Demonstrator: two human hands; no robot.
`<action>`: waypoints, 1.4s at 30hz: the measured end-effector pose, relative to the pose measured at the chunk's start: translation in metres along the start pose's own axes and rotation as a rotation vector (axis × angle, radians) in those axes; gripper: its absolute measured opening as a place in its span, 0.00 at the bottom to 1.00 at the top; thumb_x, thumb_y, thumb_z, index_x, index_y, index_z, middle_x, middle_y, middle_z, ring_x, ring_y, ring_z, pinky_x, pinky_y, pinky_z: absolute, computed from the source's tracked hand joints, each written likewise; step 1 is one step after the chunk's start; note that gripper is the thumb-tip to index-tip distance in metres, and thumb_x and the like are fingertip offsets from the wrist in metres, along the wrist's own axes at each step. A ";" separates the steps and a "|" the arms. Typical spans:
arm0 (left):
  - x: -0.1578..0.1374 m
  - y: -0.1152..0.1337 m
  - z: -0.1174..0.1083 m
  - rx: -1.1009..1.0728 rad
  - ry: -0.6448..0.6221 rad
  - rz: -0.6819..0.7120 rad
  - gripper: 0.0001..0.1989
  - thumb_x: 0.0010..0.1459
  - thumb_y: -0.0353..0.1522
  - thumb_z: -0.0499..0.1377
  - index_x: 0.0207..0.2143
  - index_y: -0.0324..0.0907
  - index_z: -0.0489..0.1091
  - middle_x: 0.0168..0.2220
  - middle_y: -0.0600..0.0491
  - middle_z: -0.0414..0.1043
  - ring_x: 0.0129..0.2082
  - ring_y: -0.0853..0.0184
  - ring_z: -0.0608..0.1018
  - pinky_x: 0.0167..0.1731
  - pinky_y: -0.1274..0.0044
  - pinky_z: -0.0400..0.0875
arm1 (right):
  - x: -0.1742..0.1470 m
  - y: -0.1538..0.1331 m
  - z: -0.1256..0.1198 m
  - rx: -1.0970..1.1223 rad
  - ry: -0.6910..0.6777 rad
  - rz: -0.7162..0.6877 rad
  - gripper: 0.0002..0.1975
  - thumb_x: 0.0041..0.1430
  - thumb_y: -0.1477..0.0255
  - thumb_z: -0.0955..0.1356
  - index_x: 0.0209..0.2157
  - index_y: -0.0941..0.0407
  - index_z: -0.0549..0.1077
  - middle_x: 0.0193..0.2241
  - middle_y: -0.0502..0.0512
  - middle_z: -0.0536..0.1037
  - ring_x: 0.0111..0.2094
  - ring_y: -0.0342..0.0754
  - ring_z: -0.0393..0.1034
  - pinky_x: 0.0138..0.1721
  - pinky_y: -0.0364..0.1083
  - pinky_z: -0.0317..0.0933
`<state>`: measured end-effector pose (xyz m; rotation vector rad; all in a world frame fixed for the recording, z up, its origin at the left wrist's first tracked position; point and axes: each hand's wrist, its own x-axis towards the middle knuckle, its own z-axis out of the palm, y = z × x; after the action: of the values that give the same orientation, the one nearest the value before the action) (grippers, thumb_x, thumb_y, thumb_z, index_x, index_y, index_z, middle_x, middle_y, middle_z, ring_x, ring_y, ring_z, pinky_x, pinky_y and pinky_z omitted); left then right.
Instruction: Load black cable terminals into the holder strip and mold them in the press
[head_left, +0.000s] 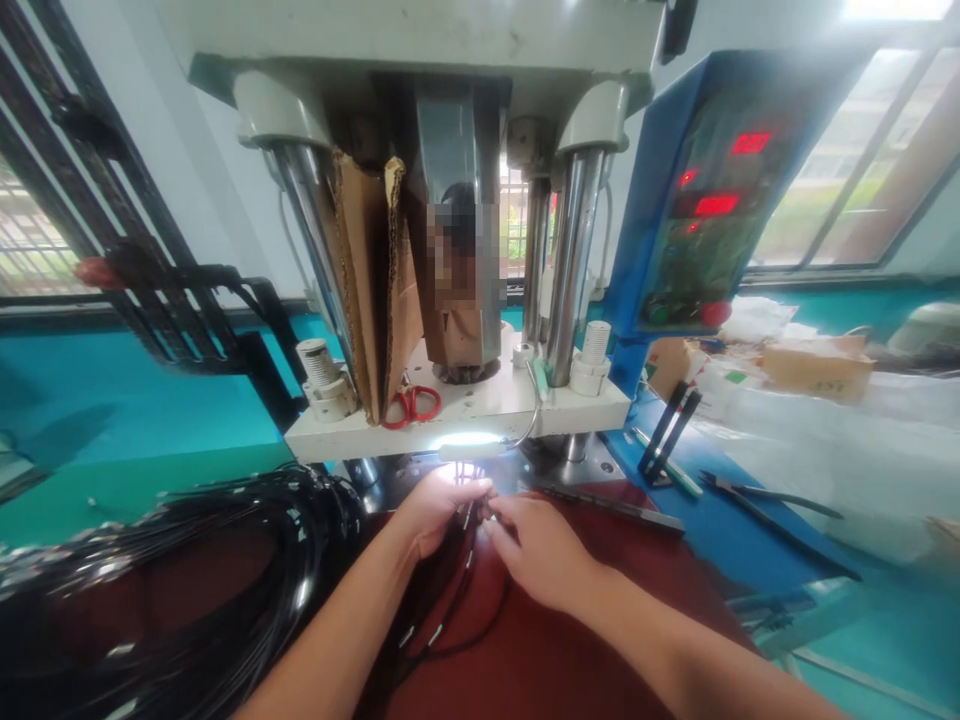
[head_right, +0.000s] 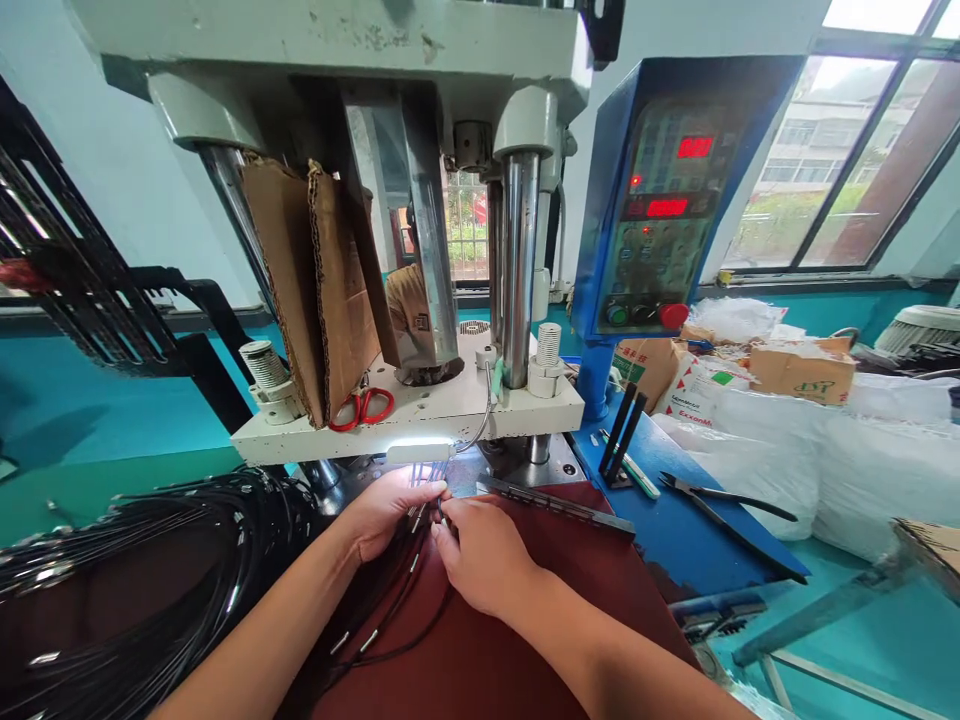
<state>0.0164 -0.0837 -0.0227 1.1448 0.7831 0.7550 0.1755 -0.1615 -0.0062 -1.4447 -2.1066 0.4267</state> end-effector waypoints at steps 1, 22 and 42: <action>0.000 -0.001 0.000 0.002 -0.002 0.004 0.10 0.49 0.34 0.65 0.29 0.35 0.73 0.26 0.50 0.73 0.25 0.68 0.73 0.28 0.76 0.66 | 0.000 0.000 0.000 -0.004 0.003 0.000 0.10 0.63 0.69 0.61 0.30 0.54 0.70 0.28 0.51 0.77 0.31 0.46 0.69 0.33 0.43 0.54; 0.000 0.001 -0.001 0.019 -0.011 -0.007 0.10 0.49 0.35 0.65 0.31 0.36 0.72 0.28 0.52 0.72 0.26 0.70 0.73 0.29 0.78 0.65 | -0.001 0.001 -0.002 -0.056 -0.008 -0.015 0.08 0.62 0.70 0.62 0.32 0.55 0.70 0.29 0.52 0.77 0.32 0.48 0.68 0.33 0.44 0.53; -0.001 0.003 0.003 -0.027 0.018 -0.033 0.11 0.48 0.34 0.66 0.30 0.36 0.71 0.27 0.52 0.73 0.25 0.70 0.73 0.28 0.78 0.66 | 0.000 0.003 0.000 -0.041 -0.004 -0.014 0.07 0.61 0.69 0.62 0.35 0.55 0.71 0.34 0.53 0.79 0.36 0.48 0.71 0.37 0.44 0.56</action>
<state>0.0176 -0.0854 -0.0192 1.1000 0.8032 0.7471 0.1778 -0.1606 -0.0085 -1.4527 -2.1390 0.3831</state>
